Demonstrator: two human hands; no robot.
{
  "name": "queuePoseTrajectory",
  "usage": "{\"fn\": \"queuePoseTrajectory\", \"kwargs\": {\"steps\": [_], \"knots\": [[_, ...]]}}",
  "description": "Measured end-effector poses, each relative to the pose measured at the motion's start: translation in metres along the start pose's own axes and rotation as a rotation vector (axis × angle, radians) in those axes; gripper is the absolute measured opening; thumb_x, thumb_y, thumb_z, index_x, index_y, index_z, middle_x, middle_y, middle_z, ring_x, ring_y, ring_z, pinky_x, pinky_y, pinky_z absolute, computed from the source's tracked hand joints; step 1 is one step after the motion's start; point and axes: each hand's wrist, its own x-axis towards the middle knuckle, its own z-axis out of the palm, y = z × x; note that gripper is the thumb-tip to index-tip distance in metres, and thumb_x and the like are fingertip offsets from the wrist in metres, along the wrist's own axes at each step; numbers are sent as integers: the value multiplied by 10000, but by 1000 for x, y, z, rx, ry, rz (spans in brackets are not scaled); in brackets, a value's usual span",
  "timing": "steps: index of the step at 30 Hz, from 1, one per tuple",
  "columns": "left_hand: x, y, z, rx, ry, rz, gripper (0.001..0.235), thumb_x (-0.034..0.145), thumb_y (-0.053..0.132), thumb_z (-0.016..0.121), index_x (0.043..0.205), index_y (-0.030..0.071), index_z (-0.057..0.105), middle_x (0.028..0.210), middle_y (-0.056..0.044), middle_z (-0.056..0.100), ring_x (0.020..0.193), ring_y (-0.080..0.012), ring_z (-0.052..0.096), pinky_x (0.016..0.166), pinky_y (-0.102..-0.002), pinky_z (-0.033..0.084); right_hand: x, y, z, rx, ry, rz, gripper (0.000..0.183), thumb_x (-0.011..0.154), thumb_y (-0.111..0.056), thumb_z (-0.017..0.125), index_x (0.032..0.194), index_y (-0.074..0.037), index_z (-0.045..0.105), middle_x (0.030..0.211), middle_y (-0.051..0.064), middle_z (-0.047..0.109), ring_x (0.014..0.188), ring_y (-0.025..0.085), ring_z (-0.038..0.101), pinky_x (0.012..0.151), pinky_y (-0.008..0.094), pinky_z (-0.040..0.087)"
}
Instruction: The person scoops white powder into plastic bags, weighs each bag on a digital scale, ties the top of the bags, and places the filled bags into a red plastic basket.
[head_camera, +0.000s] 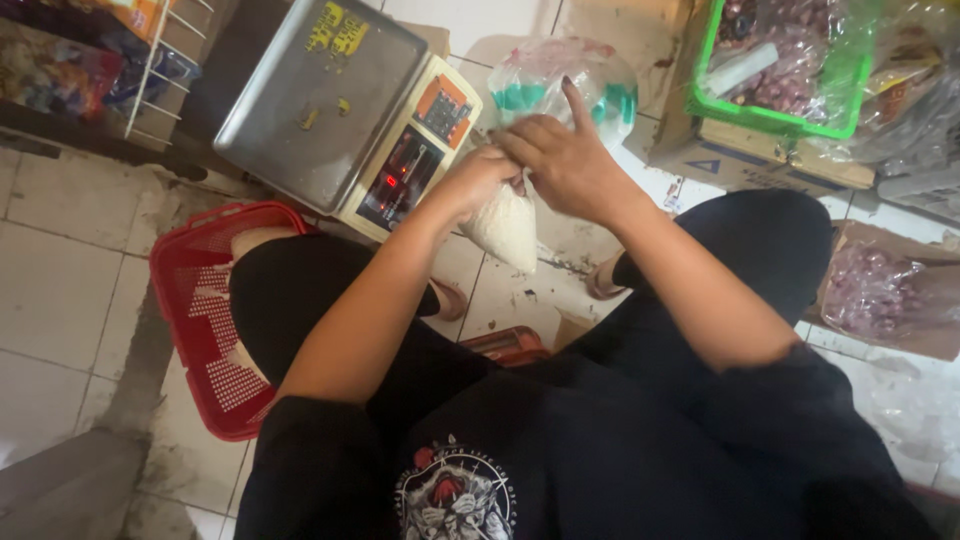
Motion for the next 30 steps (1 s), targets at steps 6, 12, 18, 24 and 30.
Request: {"fn": "queuePoseTrajectory", "kwargs": {"steps": [6,12,18,24,30], "knots": [[-13,21,2,123,-165,44,236,985,161,598,797,28,652,795,-83,698,794,-186,681,807,-312,511,-15,36,4,384,-312,191,170,900,-120,721,1064,-78,730,898,105,700,821,301,654,720,446,517],[-38,56,8,285,-273,62,311,1041,248,591,823,33,642,832,-67,697,825,-159,671,812,-305,509,-35,61,-18,1367,-459,610,139,976,-163,651,978,-32,696,767,-12,626,619,102,511,546,251,421],[-61,97,28,486,-151,133,210,886,266,724,988,85,700,902,-29,733,868,-154,689,787,-306,540,-29,37,-23,1853,-85,724,236,1068,-212,617,916,-31,630,702,-18,512,586,82,398,527,229,295],[-82,136,45,1123,531,960,161,782,215,784,877,125,690,891,-85,653,843,-318,624,752,-446,482,-20,14,-36,1913,110,724,257,1083,-235,577,1014,5,637,689,-39,414,584,91,342,529,237,281],[-83,167,32,1116,679,807,95,898,106,733,942,69,658,927,-127,635,851,-336,642,717,-458,499,-1,-11,-36,2086,195,731,254,1068,-188,562,1172,29,644,697,-50,398,588,88,346,527,245,296]]}}
